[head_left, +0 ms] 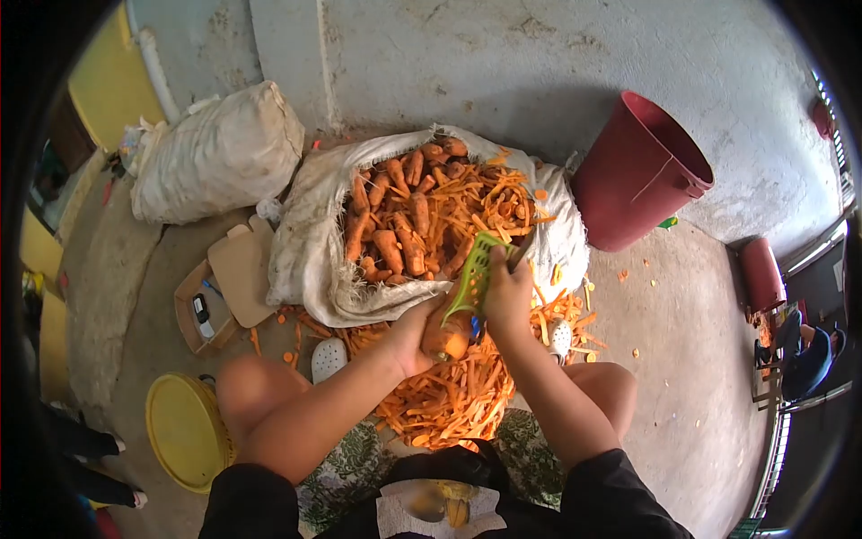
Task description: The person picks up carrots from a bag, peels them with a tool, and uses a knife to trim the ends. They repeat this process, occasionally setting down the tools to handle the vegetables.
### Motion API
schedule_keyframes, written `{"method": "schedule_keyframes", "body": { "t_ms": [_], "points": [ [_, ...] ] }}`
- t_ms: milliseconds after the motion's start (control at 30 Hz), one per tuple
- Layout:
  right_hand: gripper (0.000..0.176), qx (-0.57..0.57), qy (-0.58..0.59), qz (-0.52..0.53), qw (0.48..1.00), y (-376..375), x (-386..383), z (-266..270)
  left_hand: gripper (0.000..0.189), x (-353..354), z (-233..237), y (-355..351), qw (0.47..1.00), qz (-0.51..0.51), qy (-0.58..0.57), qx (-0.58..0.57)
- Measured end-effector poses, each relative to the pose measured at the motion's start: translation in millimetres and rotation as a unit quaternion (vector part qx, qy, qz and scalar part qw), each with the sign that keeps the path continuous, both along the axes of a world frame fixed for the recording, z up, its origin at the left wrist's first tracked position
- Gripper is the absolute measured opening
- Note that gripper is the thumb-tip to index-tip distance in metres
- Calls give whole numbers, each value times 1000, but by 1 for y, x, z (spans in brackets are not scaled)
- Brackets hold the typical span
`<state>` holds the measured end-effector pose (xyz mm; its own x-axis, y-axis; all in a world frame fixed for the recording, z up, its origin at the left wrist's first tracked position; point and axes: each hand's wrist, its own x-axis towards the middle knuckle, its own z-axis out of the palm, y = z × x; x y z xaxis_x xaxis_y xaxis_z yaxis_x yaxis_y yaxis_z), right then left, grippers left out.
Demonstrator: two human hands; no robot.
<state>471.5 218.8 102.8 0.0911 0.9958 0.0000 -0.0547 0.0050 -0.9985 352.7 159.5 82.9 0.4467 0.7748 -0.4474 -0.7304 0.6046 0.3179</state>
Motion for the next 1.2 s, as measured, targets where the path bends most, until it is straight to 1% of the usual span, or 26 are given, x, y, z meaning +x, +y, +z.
{"method": "schedule_keyframes", "body": {
  "t_ms": [33,67,133,167,233,300,333,400,433,467,500,567,600,667,700,733,767,800,867,900,967,1033,1067,1133,1167,1200],
  "points": [
    [19,9,-54,19,998,-9,-2,3,33,2,4,0,1000,13,11,-18],
    [20,97,-150,14,984,-9,-3,-12,32,3,6,0,999,27,23,-35],
    [21,114,-179,-15,977,-11,-6,-14,31,3,-3,1,999,21,28,-40],
    [21,114,-179,-15,977,-11,-4,-11,31,4,-5,1,998,11,52,-33],
    [22,49,-262,-2,964,-10,-1,-4,31,3,-7,2,997,1,76,-25],
    [23,68,-276,-22,959,-3,1,-12,32,-2,-8,6,989,-42,139,10],
    [24,86,-290,-42,952,2,4,-22,32,1,-5,3,990,-41,137,9],
    [26,-22,-267,-171,948,58,42,-70,35,3,9,-9,980,-136,143,38],
    [27,-32,-229,-194,953,75,61,-70,39,4,10,-15,975,-169,112,95],
    [27,-44,-191,-217,956,82,72,-71,42,6,4,-18,978,-168,100,69],
    [27,-46,-190,-219,956,80,71,-71,42,5,10,-19,981,-159,88,64],
    [27,-50,-111,-201,972,82,70,-66,42,1,18,-11,989,-119,63,61],
    [26,-79,8,-172,982,54,45,-21,41,-3,18,-6,993,-90,53,62],
    [22,-60,-15,-116,991,40,30,-18,39,-5,22,-3,993,-70,80,40],
    [22,-60,-15,-115,991,31,23,-12,38,-3,16,-1,996,-29,81,4],
    [23,-41,-1,-78,996,21,15,-4,36,-2,10,0,996,11,81,-31],
    [23,-22,12,-40,999,13,9,1,34,-5,4,0,998,-11,54,3],
    [23,-21,12,-40,999,7,3,2,34,-5,0,1,998,-12,54,3],
    [25,23,-50,2,998,-5,-5,1,30,-4,-4,3,998,1,62,-5],
    [24,85,-138,-6,987,-7,-9,-2,30,-3,1,2,998,3,62,-5],
    [24,103,-171,-4,980,-16,-12,-3,32,-1,13,-2,995,4,93,-44],
    [26,144,-224,-13,964,-20,-13,-3,32,1,3,-4,994,-1,104,-27],
    [26,144,-224,-13,964,-18,-12,-5,31,1,-2,-4,993,-6,114,-10],
    [27,127,-281,-39,950,-12,-9,-8,31,1,-3,1,989,-22,148,12],
    [27,127,-281,-38,950,-11,-8,-6,31,1,-2,4,982,-37,179,36],
    [28,117,-284,-32,951,-8,-8,-4,31,0,0,7,983,-37,179,36]
  ]
}}
